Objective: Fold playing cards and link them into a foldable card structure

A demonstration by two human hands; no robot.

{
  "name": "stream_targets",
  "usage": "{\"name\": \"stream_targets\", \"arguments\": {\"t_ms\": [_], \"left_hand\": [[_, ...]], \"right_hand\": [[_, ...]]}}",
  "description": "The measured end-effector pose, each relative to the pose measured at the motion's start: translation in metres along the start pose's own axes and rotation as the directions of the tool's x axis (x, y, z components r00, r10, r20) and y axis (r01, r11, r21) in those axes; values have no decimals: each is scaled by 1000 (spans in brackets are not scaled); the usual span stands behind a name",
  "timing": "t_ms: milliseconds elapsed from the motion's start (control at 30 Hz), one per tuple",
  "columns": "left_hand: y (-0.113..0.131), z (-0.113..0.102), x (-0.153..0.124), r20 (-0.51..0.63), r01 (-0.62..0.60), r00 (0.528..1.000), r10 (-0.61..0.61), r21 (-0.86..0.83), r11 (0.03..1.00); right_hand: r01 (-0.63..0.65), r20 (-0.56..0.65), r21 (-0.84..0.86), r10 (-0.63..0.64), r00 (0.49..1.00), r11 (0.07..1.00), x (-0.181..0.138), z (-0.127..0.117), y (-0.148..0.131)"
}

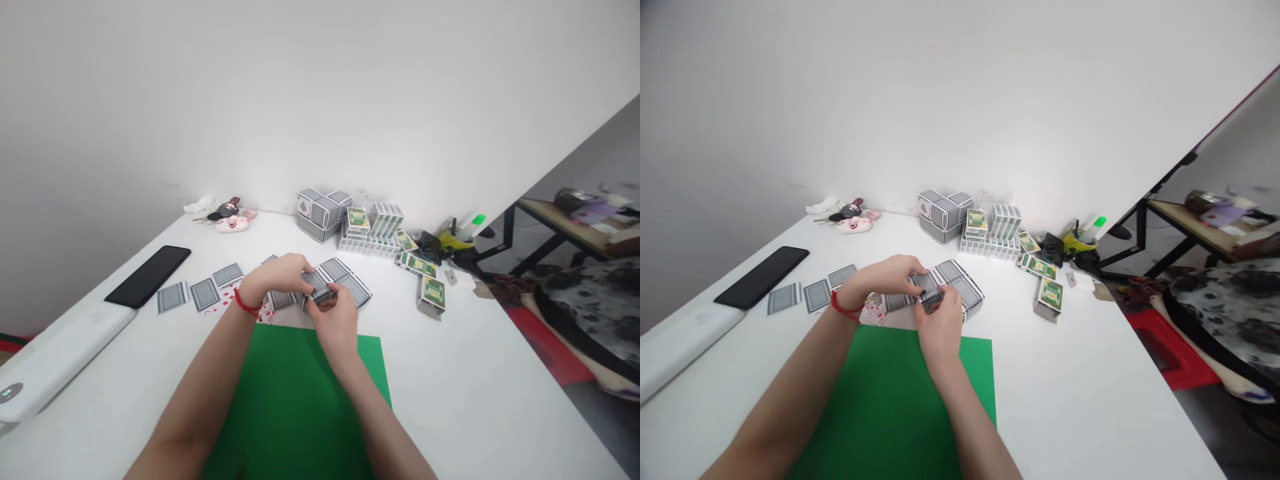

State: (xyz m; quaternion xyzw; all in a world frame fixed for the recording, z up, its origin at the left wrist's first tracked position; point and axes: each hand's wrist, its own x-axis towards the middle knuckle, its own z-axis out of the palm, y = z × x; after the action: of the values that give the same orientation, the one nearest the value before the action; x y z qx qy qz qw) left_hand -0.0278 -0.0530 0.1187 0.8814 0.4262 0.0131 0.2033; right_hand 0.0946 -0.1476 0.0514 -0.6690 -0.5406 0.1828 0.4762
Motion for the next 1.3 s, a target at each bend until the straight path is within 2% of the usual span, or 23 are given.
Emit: {"name": "stream_targets", "arguments": {"t_ms": [133,267,633,800,933,1033,1133,1300], "left_hand": [[2,-1,-1,0,-12,1000,12,-13,1000],[2,-1,-2,-1,-23,1000,23,-21,1000],[2,1,0,-16,-5,1000,5,-7,1000],[3,1,0,-16,-4,1000,5,8,1000],[5,0,0,-2,-8,1000,8,4,1000],[5,0,0,-5,2,1000,-2,5,1000],[4,2,0,-20,15,1000,-15,12,1000],[4,2,-1,-27,5,1000,-5,10,1000]], "right_hand": [[57,16,-120,-56,998,991,2,-4,0],[144,0,-157,-146,989,977,1,-3,5],[167,94,-176,-153,984,970,22,-9,7],[143,188,-79,-126,974,986,16,-13,14],[210,94,-96,-201,975,973,6,-19,21],[354,116,-236,-336,935,905,5,-25,25],[492,198,-374,-451,870,786,8,-30,29],[636,330,-535,-555,764,557,17,-38,35]]}}
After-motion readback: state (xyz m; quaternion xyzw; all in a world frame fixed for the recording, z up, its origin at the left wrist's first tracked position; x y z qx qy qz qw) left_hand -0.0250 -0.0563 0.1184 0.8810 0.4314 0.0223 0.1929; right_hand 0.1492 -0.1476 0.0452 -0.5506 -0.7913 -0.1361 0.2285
